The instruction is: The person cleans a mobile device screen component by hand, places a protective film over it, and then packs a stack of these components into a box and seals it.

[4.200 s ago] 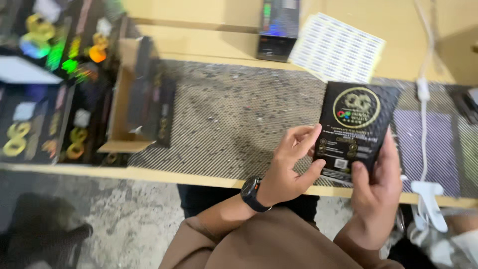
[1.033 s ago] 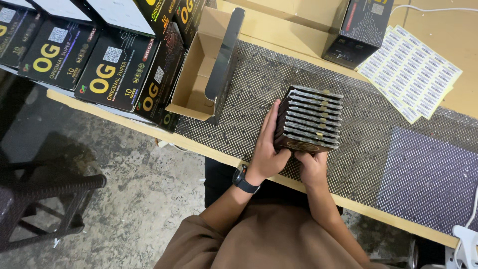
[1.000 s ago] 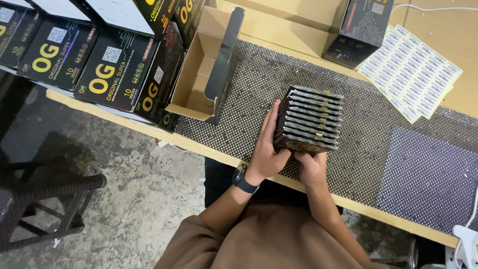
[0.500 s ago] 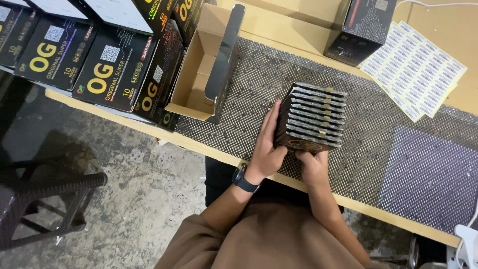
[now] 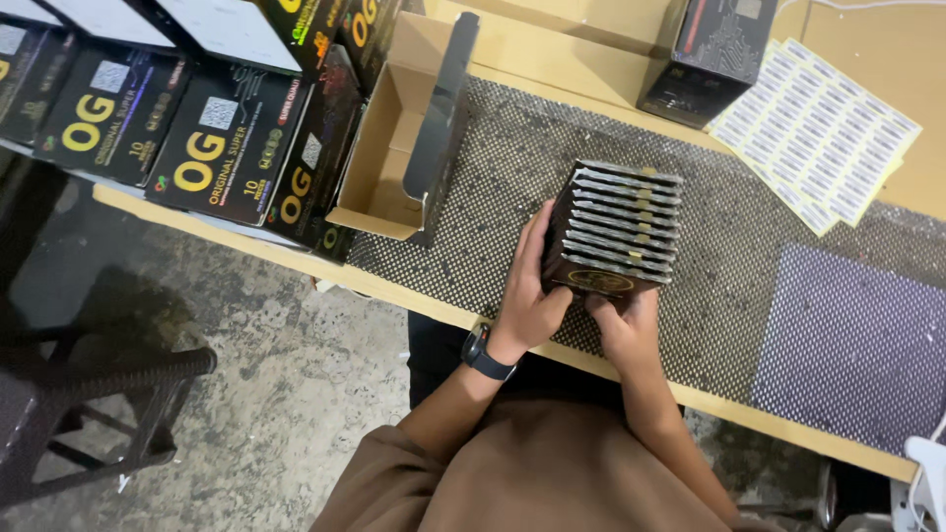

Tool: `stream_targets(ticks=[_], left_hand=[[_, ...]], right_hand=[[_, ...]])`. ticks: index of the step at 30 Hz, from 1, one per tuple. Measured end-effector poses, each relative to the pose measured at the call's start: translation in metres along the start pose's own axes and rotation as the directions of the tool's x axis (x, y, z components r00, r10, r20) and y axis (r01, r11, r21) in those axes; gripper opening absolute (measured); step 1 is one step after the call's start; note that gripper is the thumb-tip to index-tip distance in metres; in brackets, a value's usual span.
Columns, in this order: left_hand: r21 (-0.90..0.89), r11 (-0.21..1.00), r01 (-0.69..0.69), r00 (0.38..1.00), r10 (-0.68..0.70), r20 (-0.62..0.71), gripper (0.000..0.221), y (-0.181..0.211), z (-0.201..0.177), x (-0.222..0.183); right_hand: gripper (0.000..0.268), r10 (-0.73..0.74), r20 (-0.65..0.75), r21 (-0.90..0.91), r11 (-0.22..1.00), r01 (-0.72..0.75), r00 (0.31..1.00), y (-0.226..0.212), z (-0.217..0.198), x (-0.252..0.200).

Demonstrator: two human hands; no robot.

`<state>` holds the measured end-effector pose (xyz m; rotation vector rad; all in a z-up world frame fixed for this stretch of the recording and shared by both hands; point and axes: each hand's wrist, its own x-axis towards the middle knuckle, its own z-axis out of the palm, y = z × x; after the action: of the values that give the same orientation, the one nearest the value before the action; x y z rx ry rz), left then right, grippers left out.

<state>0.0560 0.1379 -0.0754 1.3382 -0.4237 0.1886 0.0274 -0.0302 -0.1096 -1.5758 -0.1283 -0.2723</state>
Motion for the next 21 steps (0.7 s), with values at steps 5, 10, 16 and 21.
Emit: stream_targets(ticks=[5, 10, 16, 21], left_hand=[[0.089, 0.996, -0.027, 1.0, 0.027, 0.003, 0.097, -0.001, -0.003, 0.0], [0.094, 0.996, 0.013, 1.0, -0.014, 0.003, 0.1, 0.001, -0.002, 0.001], [0.084, 0.996, 0.028, 1.0, -0.028, -0.007, 0.1, 0.006, -0.001, -0.001], [0.087, 0.995, 0.042, 0.999, -0.043, 0.003, 0.099, 0.009, 0.001, 0.0]], right_hand=[[0.083, -0.637, 0.007, -0.174, 0.758, 0.628, 0.771, -0.077, 0.014, 0.015], [0.068, -0.705, 0.025, -0.255, 0.681, 0.686, 0.709, -0.072, 0.001, 0.016], [0.062, -0.693, 0.031, -0.193, 0.702, 0.685, 0.72, -0.063, 0.003, 0.011], [0.06, -0.686, 0.007, -0.12, 0.722, 0.681, 0.728, -0.057, -0.001, 0.008]])
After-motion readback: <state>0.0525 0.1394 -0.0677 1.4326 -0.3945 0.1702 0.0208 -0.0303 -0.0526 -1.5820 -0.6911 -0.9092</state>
